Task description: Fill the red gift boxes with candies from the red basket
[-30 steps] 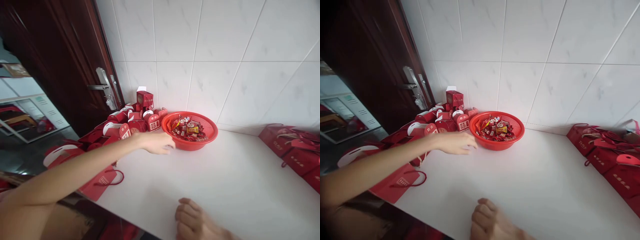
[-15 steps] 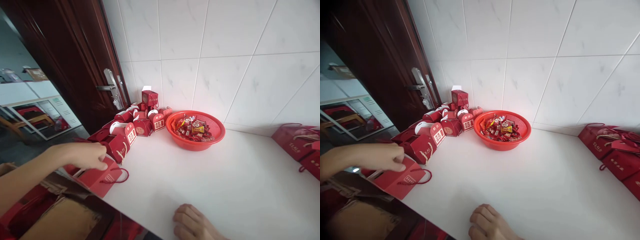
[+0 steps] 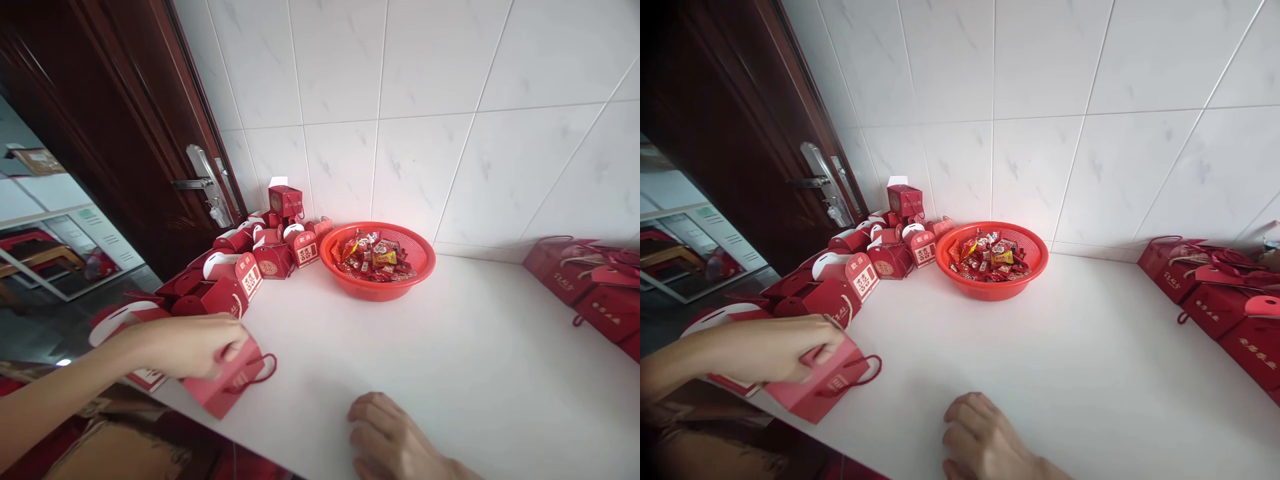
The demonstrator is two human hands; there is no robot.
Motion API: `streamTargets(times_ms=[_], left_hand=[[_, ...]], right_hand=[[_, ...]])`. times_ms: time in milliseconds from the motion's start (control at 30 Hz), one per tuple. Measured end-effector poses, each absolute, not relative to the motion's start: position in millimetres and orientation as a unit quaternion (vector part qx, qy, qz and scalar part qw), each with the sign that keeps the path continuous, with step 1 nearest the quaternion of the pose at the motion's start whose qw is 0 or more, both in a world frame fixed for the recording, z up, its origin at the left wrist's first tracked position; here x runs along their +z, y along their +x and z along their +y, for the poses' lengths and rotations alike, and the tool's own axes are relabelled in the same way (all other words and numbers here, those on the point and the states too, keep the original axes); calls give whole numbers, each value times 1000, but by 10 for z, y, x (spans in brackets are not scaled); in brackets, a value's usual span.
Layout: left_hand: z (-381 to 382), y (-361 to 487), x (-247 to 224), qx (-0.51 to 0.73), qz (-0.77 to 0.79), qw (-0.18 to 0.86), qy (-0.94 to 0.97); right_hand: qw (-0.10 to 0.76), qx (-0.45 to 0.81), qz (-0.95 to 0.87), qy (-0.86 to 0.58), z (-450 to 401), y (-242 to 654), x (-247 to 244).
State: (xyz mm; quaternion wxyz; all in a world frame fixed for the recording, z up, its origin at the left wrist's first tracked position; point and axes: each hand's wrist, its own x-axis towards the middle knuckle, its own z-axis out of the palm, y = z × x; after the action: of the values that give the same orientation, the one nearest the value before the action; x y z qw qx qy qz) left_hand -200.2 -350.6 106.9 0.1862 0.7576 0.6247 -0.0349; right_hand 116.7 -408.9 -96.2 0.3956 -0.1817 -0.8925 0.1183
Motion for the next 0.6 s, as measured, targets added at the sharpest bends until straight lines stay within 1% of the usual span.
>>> streamTargets(times_ms=[33, 100, 233, 333, 433, 533, 600], left_hand=[[-3487, -1862, 1112, -97, 591, 206, 774], [-3420, -1563, 1189, -126, 535, 196, 813], [-3187, -993, 1227, -86, 486, 167, 853], [-2985, -637, 1121, -78, 440, 188, 875], [-2839, -355, 935, -21, 413, 196, 889], [-2784, -163, 753, 23, 399, 199, 895], [-2786, -87, 672, 46, 395, 220, 891]], right_hand=[[394, 133, -886, -205, -4061, 1202, -914], [398, 156, -866, -261, -3977, 1295, -834], [436, 157, -797, -386, -3733, 1540, -791], [453, 180, -733, -475, -3582, 1704, -813], [467, 238, -695, -492, -3518, 1769, -832], [475, 278, -692, -467, -3497, 1743, -860], [476, 288, -701, -446, -3480, 1710, -886]])
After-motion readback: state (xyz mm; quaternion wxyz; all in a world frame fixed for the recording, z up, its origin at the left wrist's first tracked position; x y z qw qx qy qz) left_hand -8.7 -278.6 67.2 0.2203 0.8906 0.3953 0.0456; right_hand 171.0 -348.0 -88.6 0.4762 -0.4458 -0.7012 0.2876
